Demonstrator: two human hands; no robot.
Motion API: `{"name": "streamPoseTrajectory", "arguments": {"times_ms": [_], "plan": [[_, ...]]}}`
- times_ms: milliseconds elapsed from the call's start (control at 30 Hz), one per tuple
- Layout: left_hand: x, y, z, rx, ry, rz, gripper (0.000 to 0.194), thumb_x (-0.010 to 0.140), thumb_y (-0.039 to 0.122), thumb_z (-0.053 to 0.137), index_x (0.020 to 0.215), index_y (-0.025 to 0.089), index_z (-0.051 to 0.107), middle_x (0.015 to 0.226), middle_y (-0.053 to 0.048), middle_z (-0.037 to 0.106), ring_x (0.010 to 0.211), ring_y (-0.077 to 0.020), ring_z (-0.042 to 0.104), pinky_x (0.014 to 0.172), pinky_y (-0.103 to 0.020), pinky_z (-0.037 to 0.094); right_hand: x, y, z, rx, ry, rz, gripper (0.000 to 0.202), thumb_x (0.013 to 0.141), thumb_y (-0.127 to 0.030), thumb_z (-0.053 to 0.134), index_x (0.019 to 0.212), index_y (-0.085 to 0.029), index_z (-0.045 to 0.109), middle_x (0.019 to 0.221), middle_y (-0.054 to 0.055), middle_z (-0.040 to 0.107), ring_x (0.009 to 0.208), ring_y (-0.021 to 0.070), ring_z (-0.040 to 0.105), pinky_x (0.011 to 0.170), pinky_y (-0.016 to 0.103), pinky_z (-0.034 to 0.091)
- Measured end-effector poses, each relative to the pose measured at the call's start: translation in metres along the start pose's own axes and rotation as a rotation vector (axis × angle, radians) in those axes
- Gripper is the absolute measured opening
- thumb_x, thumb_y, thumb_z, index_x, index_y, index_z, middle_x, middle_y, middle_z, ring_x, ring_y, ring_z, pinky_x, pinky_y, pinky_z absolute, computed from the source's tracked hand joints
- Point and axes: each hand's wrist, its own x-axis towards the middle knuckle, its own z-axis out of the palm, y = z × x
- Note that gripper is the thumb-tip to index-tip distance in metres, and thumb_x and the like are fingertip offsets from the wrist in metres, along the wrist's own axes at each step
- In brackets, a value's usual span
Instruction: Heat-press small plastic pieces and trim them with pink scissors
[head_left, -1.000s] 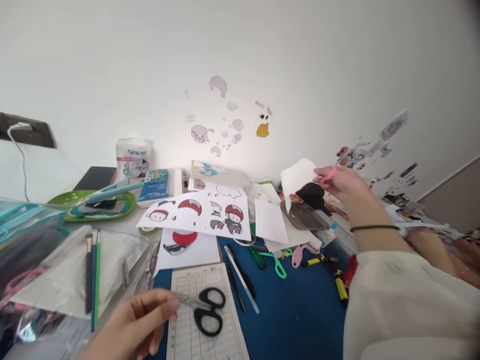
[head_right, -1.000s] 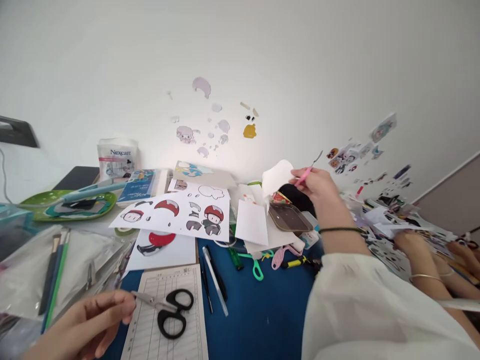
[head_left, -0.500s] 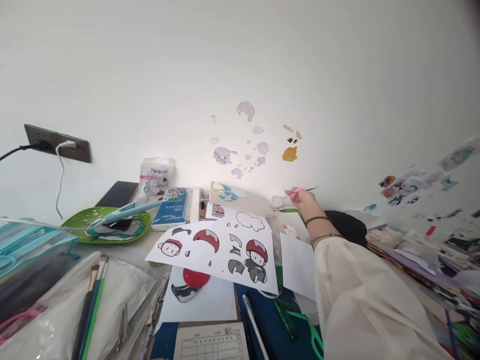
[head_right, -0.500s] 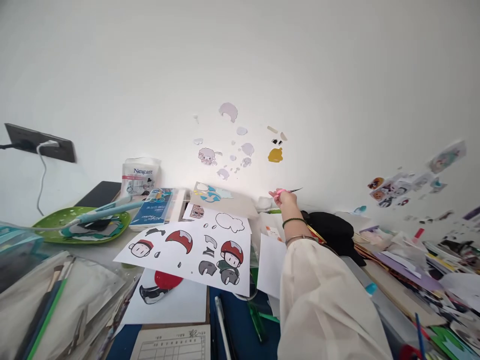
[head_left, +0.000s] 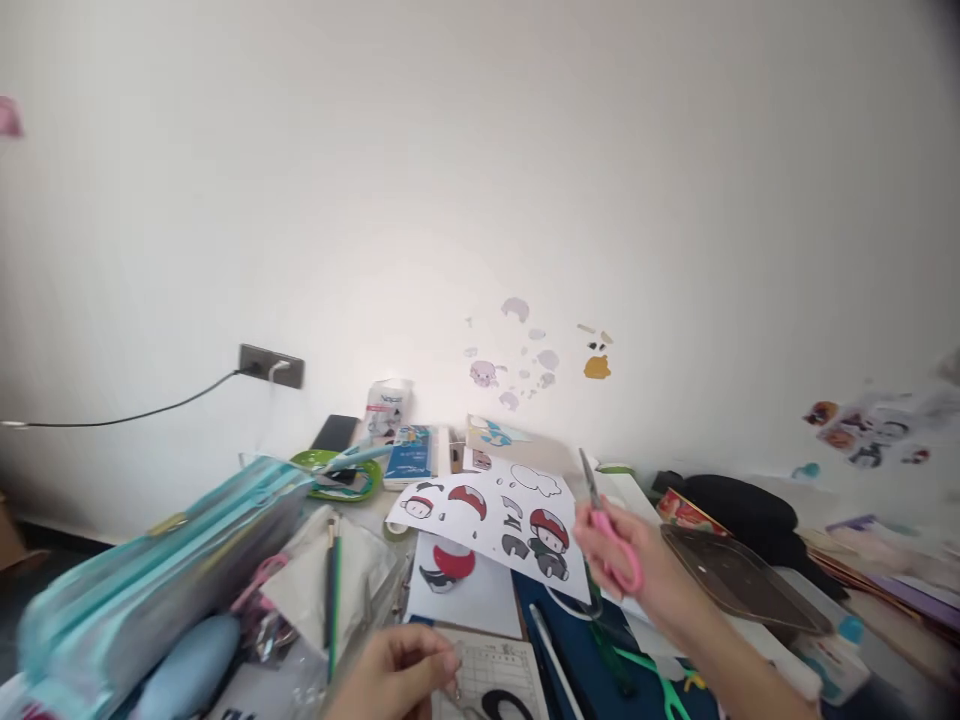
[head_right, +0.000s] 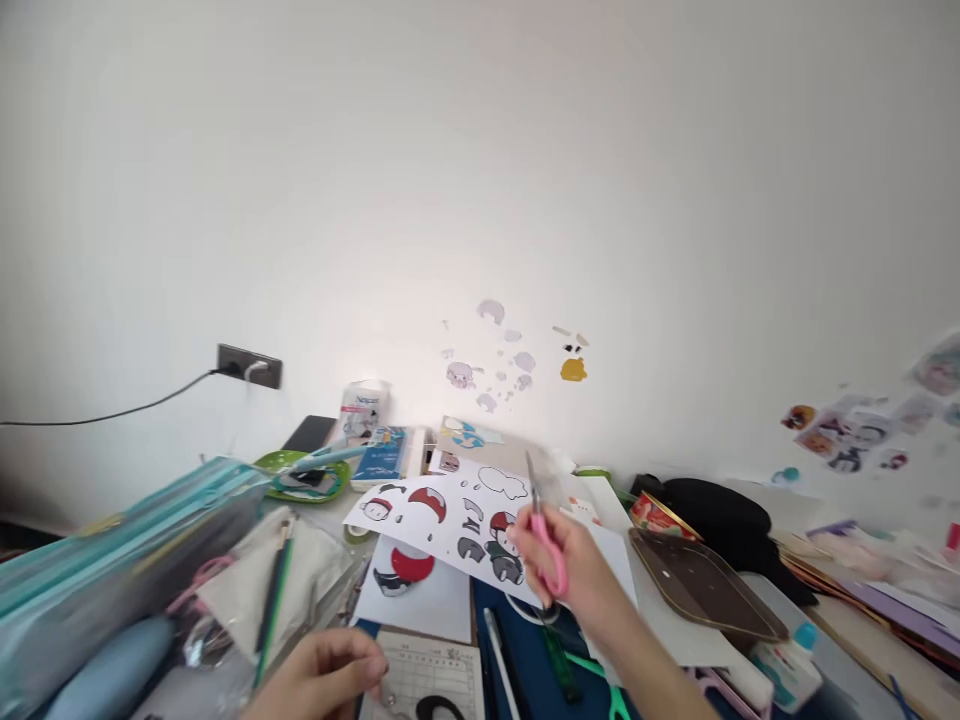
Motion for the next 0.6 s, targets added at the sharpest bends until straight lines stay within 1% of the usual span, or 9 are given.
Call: {"name": "streamPoseTrajectory", "arguments": {"times_ms": [67,100,200,267,333,400,500,567,600], "plan": [[0.002,0.0,-0.001,0.023,0.033,0.021,0.034,0.094,0.045,0.068,0.077,0.016,0.063,0.06,0.008,0.056,0.042,-0.0058,0.042,0.042,-0.02,0.034,-0.016,0.016,0.036,0.018,-0.076,-0.032,0.024,0.097,-0.036,0.068,0.089,-0.015,0.06,0.065,-0.01,0.051,0.042,0.0018,0.038,0.038,0.015,0.032],[0.003,0.0,-0.002,0.034,0.054,0.024,0.028,0.098,0.039,0.065,0.084,0.015,0.064,0.067,0.006,0.059,0.046,-0.0062,0.047,0.045,-0.02,0.04,-0.021,0.023,0.052,0.028,-0.114,-0.038,0.022,0.097,-0.035,0.068,0.092,-0.015,0.06,0.067,-0.009,0.052,0.043,0.0018,0.039,0.039,0.015,0.033],[0.007,0.001,-0.003,0.07,0.097,0.014,0.022,0.1,0.036,0.062,0.098,0.014,0.065,0.083,0.001,0.066,0.058,-0.0091,0.058,0.053,-0.023,0.052,-0.023,0.042,0.088,0.066,-0.182,-0.04,0.02,0.097,-0.034,0.067,0.093,-0.015,0.061,0.069,-0.009,0.052,0.044,0.0016,0.038,0.041,0.015,0.036],[0.009,0.003,-0.003,0.088,0.109,0.013,0.023,0.1,0.037,0.062,0.103,0.014,0.066,0.089,-0.001,0.068,0.064,-0.0111,0.062,0.057,-0.025,0.055,-0.02,0.051,0.103,0.094,-0.213,-0.03,0.023,0.098,-0.035,0.066,0.09,-0.015,0.06,0.065,-0.01,0.049,0.042,0.0015,0.035,0.039,0.015,0.034],[0.01,0.005,-0.001,0.094,0.105,0.014,0.024,0.1,0.037,0.062,0.104,0.014,0.066,0.091,-0.002,0.069,0.068,-0.0123,0.064,0.06,-0.027,0.057,-0.02,0.058,0.11,0.123,-0.246,-0.017,0.026,0.099,-0.038,0.065,0.087,-0.015,0.058,0.061,-0.012,0.045,0.039,0.0014,0.033,0.037,0.015,0.031],[0.01,0.007,0.002,0.082,0.091,0.017,0.024,0.1,0.037,0.063,0.103,0.014,0.066,0.091,-0.002,0.069,0.068,-0.0124,0.064,0.061,-0.027,0.057,-0.024,0.063,0.112,0.157,-0.267,0.0,0.03,0.097,-0.041,0.067,0.083,-0.016,0.056,0.058,-0.013,0.042,0.037,0.0011,0.032,0.036,0.016,0.029],[0.012,0.01,0.006,0.029,0.064,0.014,0.022,0.099,0.035,0.063,0.095,0.014,0.066,0.084,0.001,0.067,0.06,-0.0094,0.059,0.054,-0.023,0.052,-0.035,0.068,0.11,0.218,-0.269,0.059,0.046,0.083,-0.054,0.078,0.076,-0.02,0.049,0.055,-0.014,0.037,0.033,-0.0001,0.027,0.035,0.018,0.024],[0.012,0.01,0.008,-0.024,0.046,0.004,0.022,0.098,0.034,0.065,0.091,0.014,0.066,0.077,0.003,0.065,0.052,-0.0068,0.054,0.047,-0.019,0.046,-0.043,0.071,0.108,0.248,-0.283,0.131,0.055,0.075,-0.064,0.08,0.074,-0.021,0.045,0.054,-0.014,0.033,0.032,-0.0003,0.025,0.035,0.019,0.019],[0.011,0.011,0.008,-0.053,0.034,-0.003,0.024,0.095,0.036,0.069,0.087,0.014,0.066,0.074,0.003,0.066,0.049,-0.0059,0.052,0.044,-0.018,0.042,-0.047,0.071,0.107,0.26,-0.296,0.17,0.057,0.074,-0.067,0.079,0.074,-0.022,0.045,0.053,-0.014,0.032,0.032,-0.0002,0.024,0.035,0.02,0.017]]}}
